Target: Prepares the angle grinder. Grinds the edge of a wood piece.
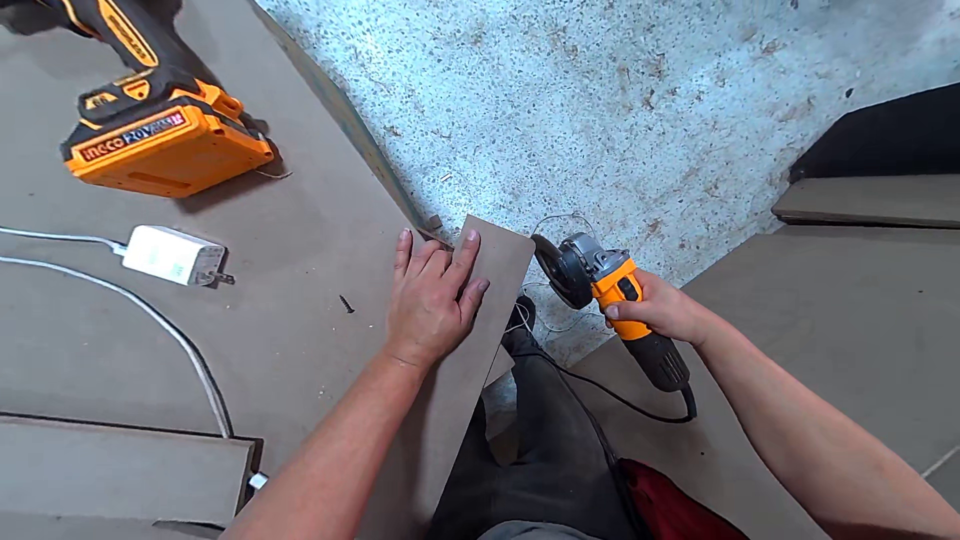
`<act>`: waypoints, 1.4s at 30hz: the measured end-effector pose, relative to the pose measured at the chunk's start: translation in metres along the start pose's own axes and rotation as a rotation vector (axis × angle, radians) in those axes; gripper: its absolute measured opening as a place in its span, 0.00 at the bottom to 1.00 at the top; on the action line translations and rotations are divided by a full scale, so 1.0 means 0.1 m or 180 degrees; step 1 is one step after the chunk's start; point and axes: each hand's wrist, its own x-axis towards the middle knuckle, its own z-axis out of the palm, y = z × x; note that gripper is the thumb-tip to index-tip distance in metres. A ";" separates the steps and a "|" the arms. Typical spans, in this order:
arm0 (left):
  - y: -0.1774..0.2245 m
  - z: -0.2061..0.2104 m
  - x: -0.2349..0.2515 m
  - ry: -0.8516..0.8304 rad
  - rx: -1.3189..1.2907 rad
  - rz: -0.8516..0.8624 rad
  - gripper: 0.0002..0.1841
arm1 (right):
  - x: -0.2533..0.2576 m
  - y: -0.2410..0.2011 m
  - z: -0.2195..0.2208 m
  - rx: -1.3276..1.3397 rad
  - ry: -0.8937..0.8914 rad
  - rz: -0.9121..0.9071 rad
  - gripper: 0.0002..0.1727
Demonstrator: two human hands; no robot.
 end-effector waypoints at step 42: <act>0.21 0.05 0.07 0.0241 0.0041 -0.0473 0.32 | -0.20 0.28 0.70 0.1144 0.0863 -0.0128 0.35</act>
